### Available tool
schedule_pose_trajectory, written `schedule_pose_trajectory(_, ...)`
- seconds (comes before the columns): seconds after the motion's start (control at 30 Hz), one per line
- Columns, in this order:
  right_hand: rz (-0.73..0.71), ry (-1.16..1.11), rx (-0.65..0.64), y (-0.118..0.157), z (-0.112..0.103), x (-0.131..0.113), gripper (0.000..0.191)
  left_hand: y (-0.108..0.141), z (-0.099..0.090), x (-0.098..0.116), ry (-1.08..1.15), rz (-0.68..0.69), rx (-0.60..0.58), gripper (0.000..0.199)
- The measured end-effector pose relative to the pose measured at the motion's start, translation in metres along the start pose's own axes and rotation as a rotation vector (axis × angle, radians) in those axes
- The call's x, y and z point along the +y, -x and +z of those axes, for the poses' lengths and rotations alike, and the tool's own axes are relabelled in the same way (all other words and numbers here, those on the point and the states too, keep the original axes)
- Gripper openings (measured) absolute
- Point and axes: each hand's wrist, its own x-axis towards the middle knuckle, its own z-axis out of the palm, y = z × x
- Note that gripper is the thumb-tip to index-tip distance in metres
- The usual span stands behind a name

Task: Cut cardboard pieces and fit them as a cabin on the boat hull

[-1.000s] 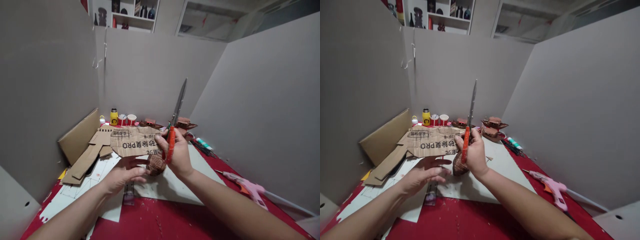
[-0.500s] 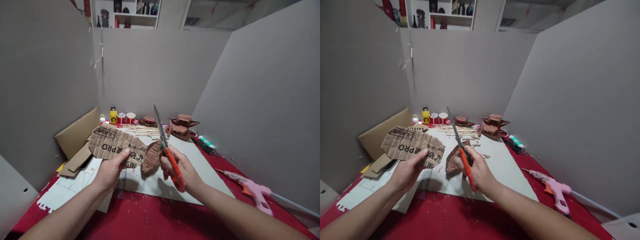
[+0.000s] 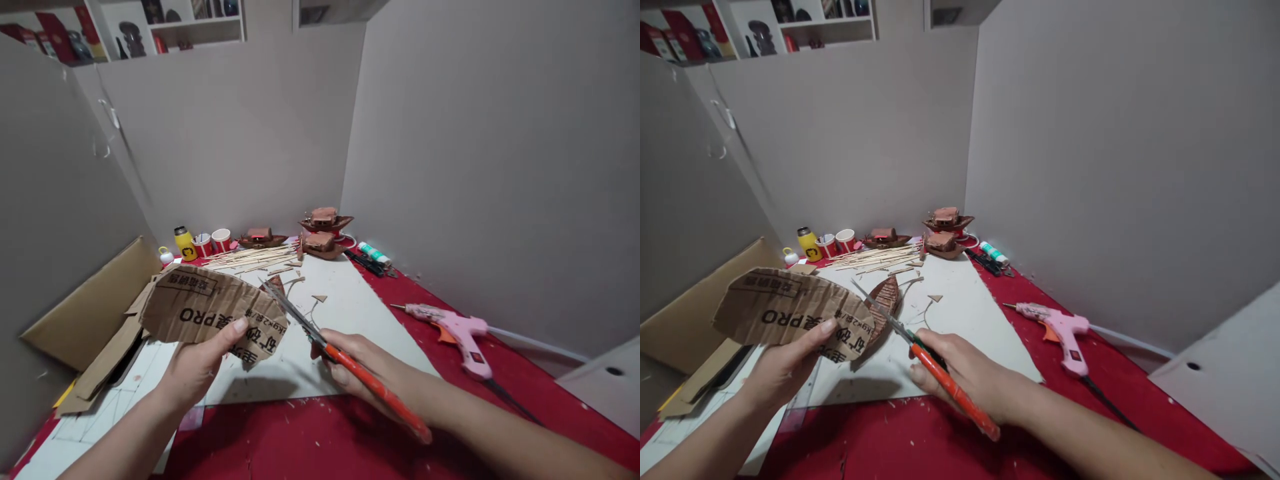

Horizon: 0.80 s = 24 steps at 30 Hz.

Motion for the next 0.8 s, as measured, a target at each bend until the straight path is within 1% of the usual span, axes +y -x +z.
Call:
schedule_pose_trajectory(0.13,0.02,0.053,-0.022,0.002,-0.002,0.001,0.032,-0.002,0.007,0.003,-0.049,-0.058,0.011,0.051)
schedule_pose_trajectory(0.23,0.032,0.057,-0.023,0.003,-0.001,0.003,0.027,-0.004,0.006,-0.003,-0.022,-0.079,-0.004,0.048)
schedule_pose_trajectory(0.33,0.041,0.031,-0.013,0.003,0.0,0.007,0.03,-0.006,0.003,-0.01,0.007,-0.102,0.008,0.046)
schedule_pose_trajectory(0.47,0.097,0.014,-0.026,0.003,0.004,0.013,0.034,-0.007,-0.001,-0.016,0.027,-0.172,0.031,0.048)
schedule_pose_trajectory(0.6,0.119,-0.034,-0.027,0.003,0.007,0.015,0.032,-0.006,-0.003,-0.018,0.051,-0.199,0.048,0.045)
schedule_pose_trajectory(0.7,0.124,-0.101,-0.019,0.004,0.009,0.014,0.03,-0.005,-0.003,-0.019,0.069,-0.215,0.04,0.042)
schedule_pose_trajectory(0.8,0.134,-0.122,0.002,0.004,0.012,0.017,0.03,-0.005,-0.002,-0.017,0.081,-0.235,0.031,0.042)
